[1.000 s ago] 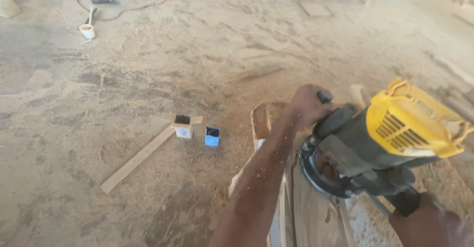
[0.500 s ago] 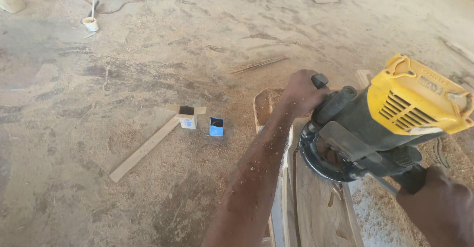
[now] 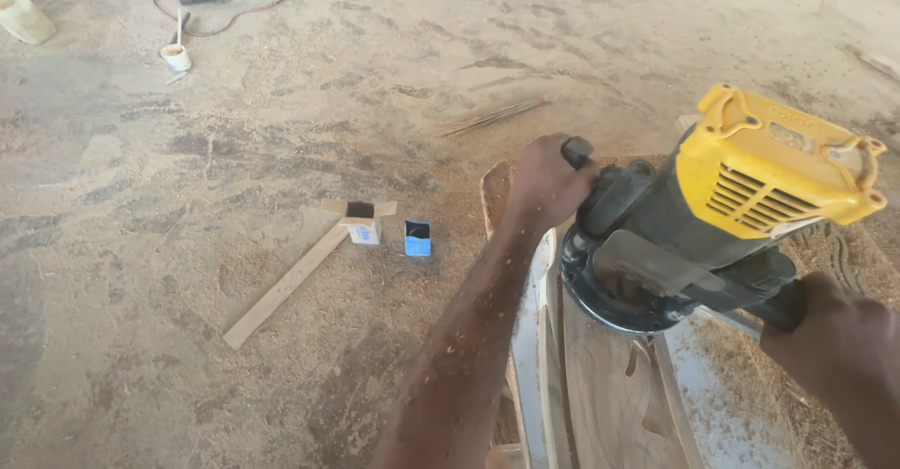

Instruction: The person uses a yellow electric router to carve a decorative pattern into a light-colored wooden board. They guide the tool along the wood's surface, creating grooves and removing material while sawdust accumulates around the work area.

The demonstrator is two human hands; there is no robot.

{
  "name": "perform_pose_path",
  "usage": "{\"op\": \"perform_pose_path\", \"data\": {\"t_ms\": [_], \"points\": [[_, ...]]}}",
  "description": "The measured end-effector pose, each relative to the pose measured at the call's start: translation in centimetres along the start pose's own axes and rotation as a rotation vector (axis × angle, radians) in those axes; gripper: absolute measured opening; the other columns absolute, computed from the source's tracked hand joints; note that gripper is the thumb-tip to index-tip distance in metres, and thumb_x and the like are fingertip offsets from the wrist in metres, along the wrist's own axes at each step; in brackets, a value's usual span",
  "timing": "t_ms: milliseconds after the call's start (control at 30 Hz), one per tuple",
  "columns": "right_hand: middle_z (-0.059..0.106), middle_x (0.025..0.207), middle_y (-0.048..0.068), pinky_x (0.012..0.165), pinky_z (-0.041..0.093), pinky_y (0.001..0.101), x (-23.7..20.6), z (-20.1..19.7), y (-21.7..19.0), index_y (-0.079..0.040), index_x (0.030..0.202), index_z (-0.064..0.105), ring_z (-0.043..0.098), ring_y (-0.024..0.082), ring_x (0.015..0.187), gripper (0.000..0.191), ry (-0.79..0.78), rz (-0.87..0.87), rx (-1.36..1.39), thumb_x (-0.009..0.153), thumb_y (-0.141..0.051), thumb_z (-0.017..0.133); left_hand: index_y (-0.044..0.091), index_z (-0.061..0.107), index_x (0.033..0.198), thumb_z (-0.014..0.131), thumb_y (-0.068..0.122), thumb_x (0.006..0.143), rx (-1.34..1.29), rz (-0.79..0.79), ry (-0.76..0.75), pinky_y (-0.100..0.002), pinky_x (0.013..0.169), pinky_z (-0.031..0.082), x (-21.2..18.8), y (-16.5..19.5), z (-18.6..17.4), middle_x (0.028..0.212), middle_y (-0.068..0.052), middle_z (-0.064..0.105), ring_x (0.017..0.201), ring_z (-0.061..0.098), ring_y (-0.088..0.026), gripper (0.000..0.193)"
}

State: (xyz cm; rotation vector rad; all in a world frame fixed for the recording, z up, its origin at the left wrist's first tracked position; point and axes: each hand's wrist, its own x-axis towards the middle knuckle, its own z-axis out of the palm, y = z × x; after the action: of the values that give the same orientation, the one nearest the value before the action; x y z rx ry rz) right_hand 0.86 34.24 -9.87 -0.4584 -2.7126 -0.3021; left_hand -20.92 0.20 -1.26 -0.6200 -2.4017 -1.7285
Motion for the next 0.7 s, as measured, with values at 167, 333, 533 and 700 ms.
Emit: {"op": "perform_pose_path", "data": {"t_ms": [167, 333, 533, 700], "points": [[0.074, 0.079, 0.007, 0.075, 0.063, 0.0383, 1.4, -0.7, -0.7, -0.017, 0.098, 0.07, 0.075, 0.025, 0.072, 0.028, -0.021, -0.012, -0.043, 0.079, -0.037, 0.077, 0.0, 0.068, 0.084, 0.069, 0.019, 0.078, -0.039, -0.058, 0.053, -0.044, 0.073, 0.054, -1.0, 0.2, -0.3, 0.082, -0.021, 0.071, 0.081, 0.07, -0.039, 0.02], [0.076, 0.086, 0.006, 0.079, 0.062, 0.0405, 2.9, -2.1, -1.9, -0.018, 0.105, 0.07, 0.077, 0.026, 0.077, 0.039, -0.193, 0.024, -0.104, 0.072, -0.038, 0.08, -0.002, 0.068, 0.083, 0.068, 0.016, 0.077, -0.082, -0.04, 0.115, -0.043, 0.07, 0.054, -2.0, 0.7, -0.8, 0.077, -0.021, 0.071, 0.074, 0.072, -0.037, 0.018], [0.077, 0.094, 0.001, 0.08, 0.06, 0.0394, 3.6, -5.8, -4.0, -0.02, 0.103, 0.07, 0.077, 0.022, 0.083, 0.04, -0.195, -0.022, -0.076, 0.071, -0.041, 0.081, 0.003, 0.073, 0.085, 0.07, 0.018, 0.077, 0.062, -0.07, 0.178, -0.042, 0.077, 0.056, -3.3, 1.9, -2.3, 0.077, -0.018, 0.073, 0.074, 0.073, -0.033, 0.018], [0.074, 0.088, -0.001, 0.075, 0.06, 0.0353, 4.2, -9.8, -6.1, -0.024, 0.108, 0.067, 0.074, 0.016, 0.079, 0.034, -0.49, 0.092, -0.207, 0.082, -0.044, 0.076, 0.003, 0.074, 0.095, 0.071, 0.015, 0.076, 0.057, 0.005, 0.27, -0.045, 0.079, 0.055, -4.4, 2.9, -3.4, 0.086, -0.019, 0.074, 0.083, 0.071, -0.035, 0.022]]}}
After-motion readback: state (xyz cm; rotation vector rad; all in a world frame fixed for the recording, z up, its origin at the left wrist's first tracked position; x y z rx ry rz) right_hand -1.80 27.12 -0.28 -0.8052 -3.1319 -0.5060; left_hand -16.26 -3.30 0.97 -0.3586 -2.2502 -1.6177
